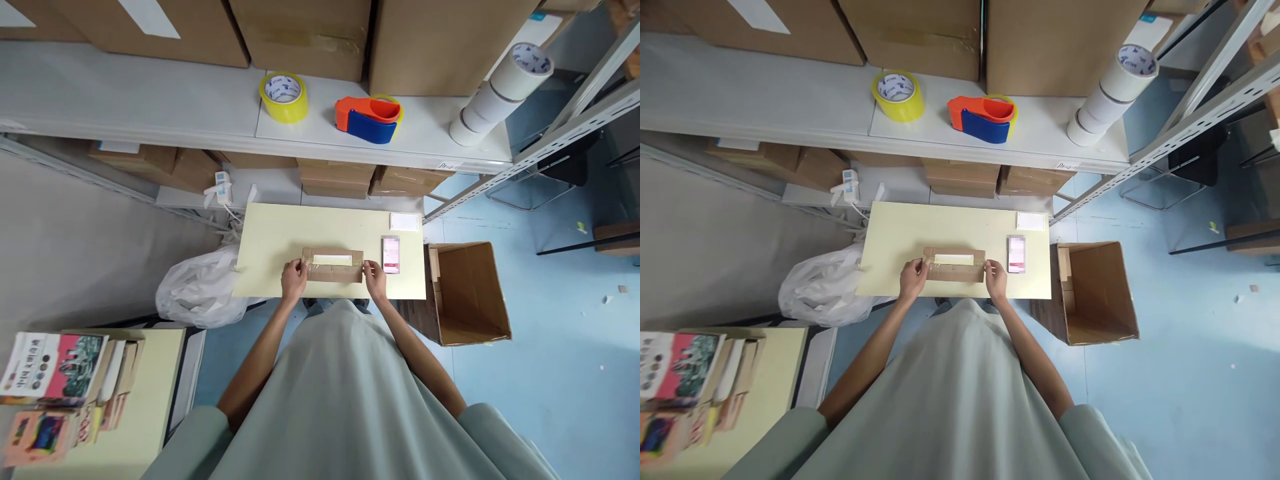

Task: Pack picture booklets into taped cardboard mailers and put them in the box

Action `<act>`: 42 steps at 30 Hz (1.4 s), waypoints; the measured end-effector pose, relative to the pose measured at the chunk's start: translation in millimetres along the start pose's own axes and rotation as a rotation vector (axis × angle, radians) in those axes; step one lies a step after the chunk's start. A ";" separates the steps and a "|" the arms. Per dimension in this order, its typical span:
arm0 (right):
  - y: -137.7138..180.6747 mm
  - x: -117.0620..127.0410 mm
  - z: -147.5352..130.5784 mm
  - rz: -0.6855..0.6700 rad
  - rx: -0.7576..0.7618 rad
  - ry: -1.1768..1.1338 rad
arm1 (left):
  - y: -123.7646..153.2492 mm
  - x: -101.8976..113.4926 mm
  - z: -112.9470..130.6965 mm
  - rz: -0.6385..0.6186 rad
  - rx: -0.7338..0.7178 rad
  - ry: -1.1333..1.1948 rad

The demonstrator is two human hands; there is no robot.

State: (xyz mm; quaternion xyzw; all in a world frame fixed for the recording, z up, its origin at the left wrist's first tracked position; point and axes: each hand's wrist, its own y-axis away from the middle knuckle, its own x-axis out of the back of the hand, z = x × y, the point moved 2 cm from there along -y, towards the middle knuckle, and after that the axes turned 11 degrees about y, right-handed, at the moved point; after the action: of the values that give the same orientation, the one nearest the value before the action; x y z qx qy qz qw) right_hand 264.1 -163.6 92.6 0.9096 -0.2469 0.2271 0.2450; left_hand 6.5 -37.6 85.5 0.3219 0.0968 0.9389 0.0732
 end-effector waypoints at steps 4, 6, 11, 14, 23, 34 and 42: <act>-0.9 -12.4 0.3 0.051 0.041 0.112 | 1.3 6.0 -8.0 -0.027 -0.023 0.030; -1.4 -17.7 -0.9 0.072 0.038 0.155 | -0.7 8.9 -11.3 -0.037 -0.004 0.045; -3.0 -24.7 -2.1 0.113 0.033 0.233 | -3.5 8.4 -12.9 -0.043 0.012 0.123; -4.2 -24.7 -1.0 0.106 0.036 0.250 | -3.2 6.4 -11.6 -0.024 0.004 0.151; -1.4 -25.2 0.0 0.125 0.025 0.263 | -14.1 8.3 -13.7 -0.054 0.035 0.141; 8.3 -24.9 -5.5 0.100 -0.096 0.265 | -17.6 8.1 -27.4 -0.213 -0.094 0.251; 29.4 -17.6 -9.8 0.147 -0.116 0.245 | -21.6 22.0 -43.3 -0.425 -0.070 0.509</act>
State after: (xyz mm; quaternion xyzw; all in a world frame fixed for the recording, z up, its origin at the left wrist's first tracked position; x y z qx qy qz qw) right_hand 231.1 -174.5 100.7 0.8388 -0.2937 0.3391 0.3084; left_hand -35.9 -18.1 60.1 0.0468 0.1446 0.9558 0.2518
